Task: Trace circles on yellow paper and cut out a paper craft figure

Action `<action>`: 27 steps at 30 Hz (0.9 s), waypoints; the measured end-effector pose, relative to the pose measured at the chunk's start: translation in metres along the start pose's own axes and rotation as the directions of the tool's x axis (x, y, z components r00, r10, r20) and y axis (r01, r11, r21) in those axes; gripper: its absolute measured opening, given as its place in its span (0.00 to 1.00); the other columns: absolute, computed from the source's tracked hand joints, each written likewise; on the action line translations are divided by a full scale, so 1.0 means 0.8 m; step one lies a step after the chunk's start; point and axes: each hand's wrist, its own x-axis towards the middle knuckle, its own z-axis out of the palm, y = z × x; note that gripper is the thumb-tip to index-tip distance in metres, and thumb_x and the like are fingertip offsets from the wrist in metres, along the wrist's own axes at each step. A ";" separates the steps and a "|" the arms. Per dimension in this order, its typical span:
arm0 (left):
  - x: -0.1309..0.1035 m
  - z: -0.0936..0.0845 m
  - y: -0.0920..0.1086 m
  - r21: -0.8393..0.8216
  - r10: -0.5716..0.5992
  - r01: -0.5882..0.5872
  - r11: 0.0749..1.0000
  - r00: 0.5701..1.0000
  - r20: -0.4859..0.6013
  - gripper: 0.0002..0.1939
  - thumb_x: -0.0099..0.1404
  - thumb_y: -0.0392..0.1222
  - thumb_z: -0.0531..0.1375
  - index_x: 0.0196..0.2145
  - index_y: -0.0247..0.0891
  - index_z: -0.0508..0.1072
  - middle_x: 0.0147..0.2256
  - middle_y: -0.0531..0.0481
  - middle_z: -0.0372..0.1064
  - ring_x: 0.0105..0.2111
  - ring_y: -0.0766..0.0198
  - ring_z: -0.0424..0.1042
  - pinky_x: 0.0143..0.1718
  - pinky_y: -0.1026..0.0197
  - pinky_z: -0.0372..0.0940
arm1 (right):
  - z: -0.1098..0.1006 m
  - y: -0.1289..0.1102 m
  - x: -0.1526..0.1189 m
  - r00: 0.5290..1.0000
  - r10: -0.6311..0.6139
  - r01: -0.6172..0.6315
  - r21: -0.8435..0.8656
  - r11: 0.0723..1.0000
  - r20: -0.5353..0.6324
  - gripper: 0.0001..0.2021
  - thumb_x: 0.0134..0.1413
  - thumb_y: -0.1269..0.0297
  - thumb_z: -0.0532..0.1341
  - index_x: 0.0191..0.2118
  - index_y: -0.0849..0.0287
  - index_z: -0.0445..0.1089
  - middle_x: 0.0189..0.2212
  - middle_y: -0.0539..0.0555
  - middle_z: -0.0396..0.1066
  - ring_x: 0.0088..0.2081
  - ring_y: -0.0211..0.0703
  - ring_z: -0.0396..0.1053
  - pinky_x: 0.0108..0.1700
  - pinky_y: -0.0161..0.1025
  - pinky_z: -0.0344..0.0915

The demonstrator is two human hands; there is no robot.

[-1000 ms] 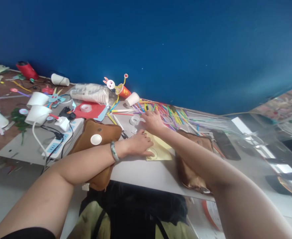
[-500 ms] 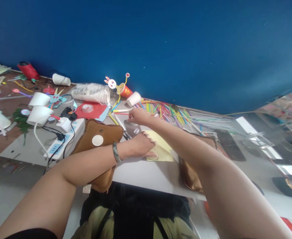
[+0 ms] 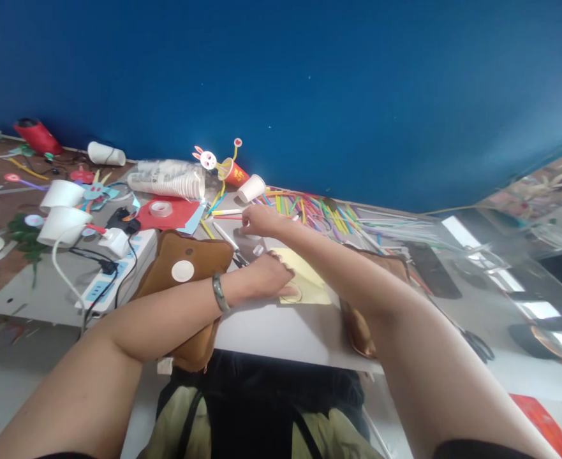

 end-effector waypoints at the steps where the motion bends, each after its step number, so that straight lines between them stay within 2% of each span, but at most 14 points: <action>1: 0.000 0.000 0.000 0.007 -0.001 0.001 1.000 1.000 0.004 0.21 0.72 0.53 0.55 0.44 0.30 0.76 0.40 0.34 0.77 0.42 0.47 0.77 0.47 0.47 0.66 | 0.001 0.006 -0.004 1.000 -0.001 0.001 -0.010 1.000 0.004 0.13 0.55 0.58 0.68 0.44 0.57 0.78 0.45 0.59 0.78 0.47 0.54 0.74 0.43 0.41 0.66; 6: 0.000 0.005 -0.002 0.032 -0.026 0.026 0.999 1.000 -0.009 0.17 0.73 0.45 0.51 0.42 0.31 0.76 0.39 0.34 0.77 0.40 0.47 0.77 0.43 0.48 0.66 | 0.016 0.014 -0.021 0.996 0.070 -0.072 -0.041 0.997 -0.052 0.17 0.56 0.62 0.65 0.51 0.59 0.74 0.48 0.61 0.77 0.49 0.55 0.74 0.44 0.42 0.67; 10: -0.001 0.009 -0.005 0.059 -0.054 0.054 0.997 0.999 -0.009 0.12 0.68 0.36 0.53 0.42 0.32 0.76 0.37 0.35 0.76 0.38 0.48 0.77 0.38 0.51 0.66 | 0.021 0.014 -0.030 0.993 0.106 -0.108 -0.042 0.993 -0.042 0.11 0.57 0.62 0.63 0.43 0.61 0.77 0.43 0.62 0.79 0.45 0.55 0.76 0.41 0.41 0.67; 13: -0.003 0.011 -0.010 0.039 -0.074 0.075 0.996 0.997 -0.025 0.11 0.65 0.33 0.54 0.41 0.33 0.76 0.36 0.37 0.76 0.37 0.50 0.77 0.36 0.54 0.65 | 0.014 0.027 -0.046 0.992 0.105 -0.107 -0.030 0.994 -0.072 0.11 0.59 0.63 0.62 0.44 0.60 0.77 0.42 0.60 0.80 0.45 0.52 0.76 0.40 0.39 0.64; 17: -0.005 0.013 -0.022 0.030 -0.077 0.079 0.996 0.995 -0.065 0.13 0.64 0.30 0.53 0.42 0.34 0.76 0.36 0.39 0.76 0.38 0.50 0.76 0.36 0.54 0.65 | 0.007 0.056 -0.099 0.968 0.126 -0.121 0.036 0.992 -0.219 0.12 0.61 0.60 0.61 0.46 0.58 0.76 0.37 0.56 0.80 0.40 0.48 0.75 0.37 0.38 0.61; 20: -0.004 0.013 -0.032 0.029 -0.108 0.110 0.994 0.992 -0.065 0.13 0.67 0.33 0.52 0.40 0.35 0.76 0.36 0.39 0.77 0.38 0.50 0.77 0.38 0.53 0.66 | 0.018 0.074 -0.155 0.961 0.133 -0.121 0.064 0.991 -0.243 0.10 0.58 0.61 0.64 0.42 0.58 0.77 0.28 0.52 0.77 0.32 0.44 0.72 0.34 0.37 0.57; 22: -0.003 0.014 -0.038 0.017 -0.153 0.154 0.988 0.986 -0.066 0.12 0.67 0.35 0.52 0.39 0.36 0.76 0.36 0.40 0.78 0.38 0.50 0.77 0.38 0.53 0.66 | 0.034 0.083 -0.190 0.973 0.076 -0.061 0.074 0.995 -0.219 0.08 0.56 0.62 0.65 0.40 0.58 0.77 0.25 0.51 0.75 0.29 0.42 0.70 0.32 0.36 0.55; 24: -0.002 0.015 -0.043 0.020 -0.181 0.182 0.983 0.982 -0.059 0.10 0.66 0.35 0.54 0.37 0.37 0.76 0.35 0.42 0.78 0.38 0.50 0.77 0.37 0.54 0.66 | 0.052 0.089 -0.216 0.968 0.002 0.008 0.038 0.999 -0.249 0.06 0.55 0.64 0.66 0.38 0.58 0.77 0.23 0.51 0.74 0.28 0.42 0.68 0.33 0.37 0.55; 27: -0.003 0.019 -0.047 0.042 -0.174 0.177 0.983 0.982 -0.078 0.10 0.66 0.34 0.53 0.36 0.38 0.75 0.34 0.43 0.77 0.37 0.52 0.77 0.37 0.55 0.65 | 0.076 0.095 -0.234 0.951 -0.137 0.137 -0.017 0.990 -0.276 0.05 0.56 0.65 0.65 0.37 0.59 0.76 0.24 0.52 0.75 0.27 0.42 0.67 0.36 0.38 0.56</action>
